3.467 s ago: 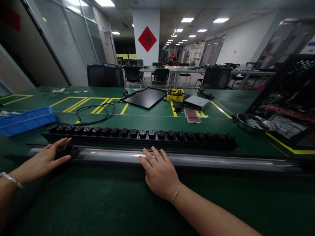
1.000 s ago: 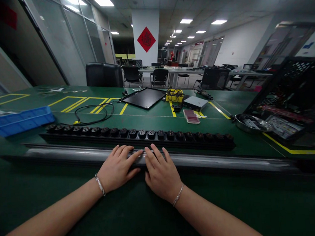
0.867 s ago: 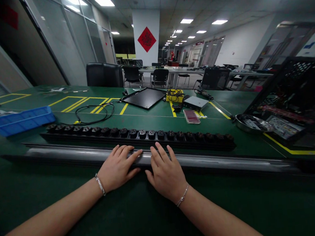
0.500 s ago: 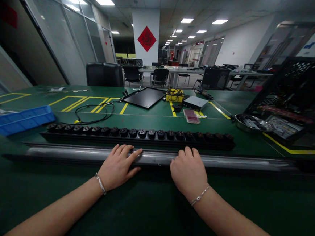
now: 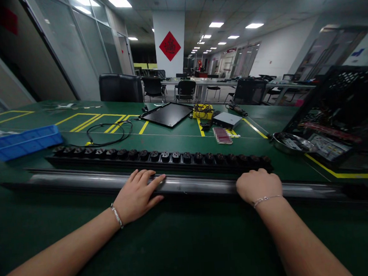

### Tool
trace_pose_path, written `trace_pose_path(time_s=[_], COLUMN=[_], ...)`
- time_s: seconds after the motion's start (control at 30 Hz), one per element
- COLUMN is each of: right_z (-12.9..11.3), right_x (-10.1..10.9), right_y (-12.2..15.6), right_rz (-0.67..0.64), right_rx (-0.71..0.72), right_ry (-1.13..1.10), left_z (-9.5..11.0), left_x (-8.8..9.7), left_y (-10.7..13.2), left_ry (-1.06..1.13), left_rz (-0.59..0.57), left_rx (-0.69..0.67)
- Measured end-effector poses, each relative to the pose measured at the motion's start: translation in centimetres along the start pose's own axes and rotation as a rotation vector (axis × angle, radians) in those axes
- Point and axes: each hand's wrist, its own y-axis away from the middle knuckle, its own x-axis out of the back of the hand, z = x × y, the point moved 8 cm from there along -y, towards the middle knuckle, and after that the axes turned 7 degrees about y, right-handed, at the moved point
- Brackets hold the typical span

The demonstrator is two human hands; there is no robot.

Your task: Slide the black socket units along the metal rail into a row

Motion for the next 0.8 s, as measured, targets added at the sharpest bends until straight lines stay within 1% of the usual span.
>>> trace_pose_path(time_s=[0.1, 0.17, 0.23, 0.3, 0.37, 0.53, 0.6, 0.7, 0.77, 0.8], right_z=[3.1, 4.6, 5.5, 5.8, 5.7, 4.9, 5.1, 6.7, 8.6, 9.6], right_x=[-1.0, -1.5, -1.9, -2.3, -2.6, -2.9, -3.2, -3.8, -4.2, -4.3], right_y=[-1.4, -2.0, -2.5, -2.7, -2.9, -3.2, -3.4, -3.9, -4.3, -4.5], right_rz=[-0.089, -0.134, -0.160, -0.168, -0.155, -0.075, -0.067, -0.061, -0.040, -0.008], right_rx=[-0.074, -0.110, -0.129, -0.137, -0.137, -0.103, -0.115, -0.192, -0.268, -0.303], right_ry=[-0.059, -0.102, -0.135, -0.154, -0.159, -0.149, -0.160, -0.165, -0.159, -0.150], left_z=[0.0, 0.1, 0.1, 0.1, 0.1, 0.1, 0.1, 0.2, 0.2, 0.1], left_x=[0.0, 0.0, 0.1, 0.1, 0.0, 0.1, 0.1, 0.1, 0.1, 0.1], left_y=[0.0, 0.0, 0.0, 0.0, 0.0, 0.0, 0.0, 0.0, 0.0, 0.0], left_ry=[-0.002, -0.002, -0.004, -0.006, -0.004, 0.000, -0.004, -0.011, -0.016, -0.017], left_rz=[0.002, 0.004, 0.002, -0.003, -0.005, 0.009, 0.006, -0.007, -0.009, -0.008], left_rx=[-0.003, -0.004, -0.005, -0.005, -0.004, -0.002, -0.001, 0.003, 0.005, 0.005])
